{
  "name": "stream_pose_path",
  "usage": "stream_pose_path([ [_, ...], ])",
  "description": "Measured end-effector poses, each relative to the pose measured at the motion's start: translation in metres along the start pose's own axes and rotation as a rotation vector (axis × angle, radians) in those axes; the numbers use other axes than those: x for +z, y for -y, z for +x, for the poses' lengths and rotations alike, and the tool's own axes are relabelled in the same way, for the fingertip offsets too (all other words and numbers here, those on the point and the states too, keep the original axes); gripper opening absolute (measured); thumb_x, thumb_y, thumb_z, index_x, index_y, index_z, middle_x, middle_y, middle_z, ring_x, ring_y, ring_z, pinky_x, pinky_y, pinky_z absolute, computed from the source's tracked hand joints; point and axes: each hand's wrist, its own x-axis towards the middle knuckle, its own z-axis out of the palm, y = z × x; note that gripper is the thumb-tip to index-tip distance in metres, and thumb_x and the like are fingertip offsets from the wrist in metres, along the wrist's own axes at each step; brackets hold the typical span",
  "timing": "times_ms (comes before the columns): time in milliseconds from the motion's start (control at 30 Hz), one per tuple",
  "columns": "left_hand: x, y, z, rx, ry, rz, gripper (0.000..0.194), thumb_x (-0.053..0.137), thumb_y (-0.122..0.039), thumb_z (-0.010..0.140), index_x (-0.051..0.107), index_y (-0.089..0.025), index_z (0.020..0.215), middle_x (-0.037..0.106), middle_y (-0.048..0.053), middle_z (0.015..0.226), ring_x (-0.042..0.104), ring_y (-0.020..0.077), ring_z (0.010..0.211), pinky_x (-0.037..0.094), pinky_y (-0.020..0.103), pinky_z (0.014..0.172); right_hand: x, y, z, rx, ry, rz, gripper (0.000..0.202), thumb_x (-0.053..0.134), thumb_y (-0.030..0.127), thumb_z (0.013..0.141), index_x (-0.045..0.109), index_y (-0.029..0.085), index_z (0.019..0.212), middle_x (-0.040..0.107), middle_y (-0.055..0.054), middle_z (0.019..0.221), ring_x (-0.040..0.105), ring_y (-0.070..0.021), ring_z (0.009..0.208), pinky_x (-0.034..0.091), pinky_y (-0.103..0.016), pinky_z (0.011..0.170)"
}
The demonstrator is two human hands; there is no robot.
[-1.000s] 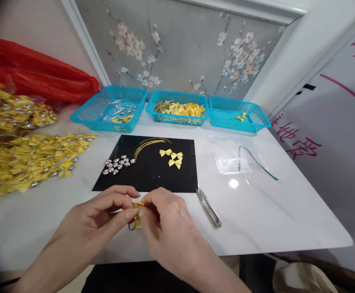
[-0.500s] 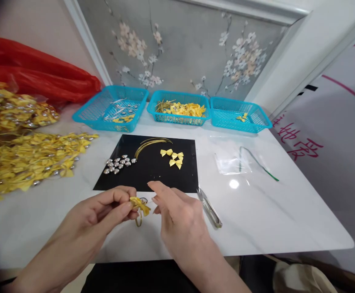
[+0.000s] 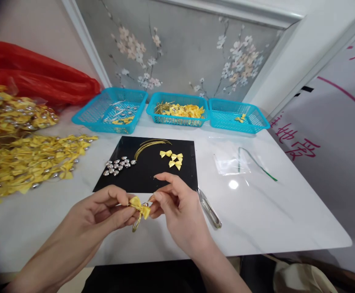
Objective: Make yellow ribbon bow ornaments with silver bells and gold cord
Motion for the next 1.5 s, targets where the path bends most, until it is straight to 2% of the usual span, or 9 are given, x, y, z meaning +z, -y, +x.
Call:
stream_pose_path([
  [100, -0.001, 0.002, 0.001, 0.053, 0.013, 0.015, 0.005, 0.08, -0.021, 0.082, 0.078, -0.026, 0.081, 0.075, 0.0, 0.078, 0.068, 0.0157, 0.071, 0.055, 0.024, 0.067, 0.001, 0.0, 0.0, 0.003, 0.013, 0.026, 0.025, 0.07, 0.028, 0.092, 0.064, 0.023, 0.115, 0.072, 0.003, 0.078, 0.074, -0.0129, 0.067, 0.067, -0.025, 0.063],
  [233, -0.002, 0.001, 0.001, 0.127, 0.059, 0.072, 0.012, 0.075, -0.02, 0.083, 0.084, -0.025, 0.078, 0.075, 0.003, 0.082, 0.067, 0.0173, 0.076, 0.055, 0.025, 0.071, 0.002, 0.001, -0.001, -0.007, 0.011, 0.005, 0.025, 0.069, 0.027, 0.092, 0.064, 0.023, 0.117, 0.073, 0.002, 0.079, 0.076, -0.0142, 0.069, 0.068, -0.027, 0.065],
  [333, 0.0, 0.0, 0.003, 0.103, 0.03, 0.064, 0.01, 0.076, -0.026, 0.083, 0.084, -0.024, 0.079, 0.076, 0.005, 0.087, 0.068, 0.0202, 0.082, 0.055, 0.028, 0.074, 0.003, 0.001, -0.002, -0.019, -0.006, -0.033, 0.027, 0.07, 0.026, 0.091, 0.065, 0.024, 0.117, 0.073, 0.002, 0.079, 0.075, -0.0147, 0.067, 0.067, -0.028, 0.064],
  [533, 0.006, 0.006, 0.012, 0.054, -0.123, 0.047, 0.011, 0.087, -0.023, 0.069, 0.077, -0.024, 0.066, 0.075, -0.001, 0.069, 0.066, 0.0154, 0.068, 0.053, 0.024, 0.065, 0.003, 0.004, -0.002, -0.094, -0.051, -0.214, 0.033, 0.072, 0.023, 0.086, 0.068, 0.025, 0.119, 0.074, 0.002, 0.075, 0.07, -0.0157, 0.067, 0.058, -0.029, 0.063],
  [900, 0.015, 0.006, 0.014, 0.006, -0.117, 0.106, 0.013, 0.087, -0.024, 0.064, 0.075, -0.022, 0.059, 0.075, -0.001, 0.061, 0.067, 0.0157, 0.061, 0.053, 0.024, 0.061, 0.0, -0.002, 0.003, -0.112, -0.014, -0.03, 0.028, 0.063, 0.026, 0.095, 0.064, 0.029, 0.123, 0.062, 0.006, 0.067, 0.064, -0.0135, 0.065, 0.053, -0.027, 0.064],
  [1133, 0.006, 0.019, 0.017, 0.007, -0.156, 0.157, 0.015, 0.087, -0.028, 0.066, 0.074, -0.022, 0.063, 0.074, -0.001, 0.064, 0.065, 0.0159, 0.061, 0.05, 0.025, 0.059, -0.014, 0.008, 0.002, -0.216, -0.155, -0.115, 0.024, 0.059, 0.023, 0.1, 0.067, 0.032, 0.12, 0.058, 0.006, 0.063, 0.056, -0.0134, 0.062, 0.049, -0.028, 0.062],
  [1333, 0.003, 0.025, 0.021, 0.014, -0.032, 0.242, 0.004, 0.078, -0.026, 0.072, 0.078, -0.023, 0.07, 0.073, -0.001, 0.07, 0.066, 0.017, 0.067, 0.051, 0.027, 0.065, -0.012, 0.012, 0.004, -0.227, -0.126, -0.2, 0.022, 0.058, 0.024, 0.098, 0.065, 0.027, 0.12, 0.062, 0.006, 0.065, 0.059, -0.0121, 0.06, 0.051, -0.026, 0.059],
  [1433, 0.007, 0.026, 0.022, -0.004, 0.096, 0.289, 0.009, 0.075, -0.022, 0.074, 0.081, -0.023, 0.067, 0.071, 0.0, 0.072, 0.064, 0.0166, 0.066, 0.049, 0.027, 0.065, -0.014, 0.01, 0.012, -0.18, -0.065, -0.269, 0.024, 0.06, 0.031, 0.097, 0.063, 0.023, 0.119, 0.065, 0.006, 0.065, 0.058, -0.0118, 0.057, 0.051, -0.024, 0.057],
  [1500, 0.009, 0.026, 0.022, -0.039, 0.17, 0.287, 0.014, 0.075, -0.024, 0.075, 0.079, -0.021, 0.062, 0.068, 0.0, 0.071, 0.062, 0.0156, 0.062, 0.048, 0.027, 0.061, -0.022, 0.007, 0.017, -0.155, -0.083, -0.424, 0.031, 0.057, 0.037, 0.098, 0.06, 0.023, 0.125, 0.07, 0.003, 0.072, 0.061, -0.0126, 0.059, 0.053, -0.025, 0.059],
])
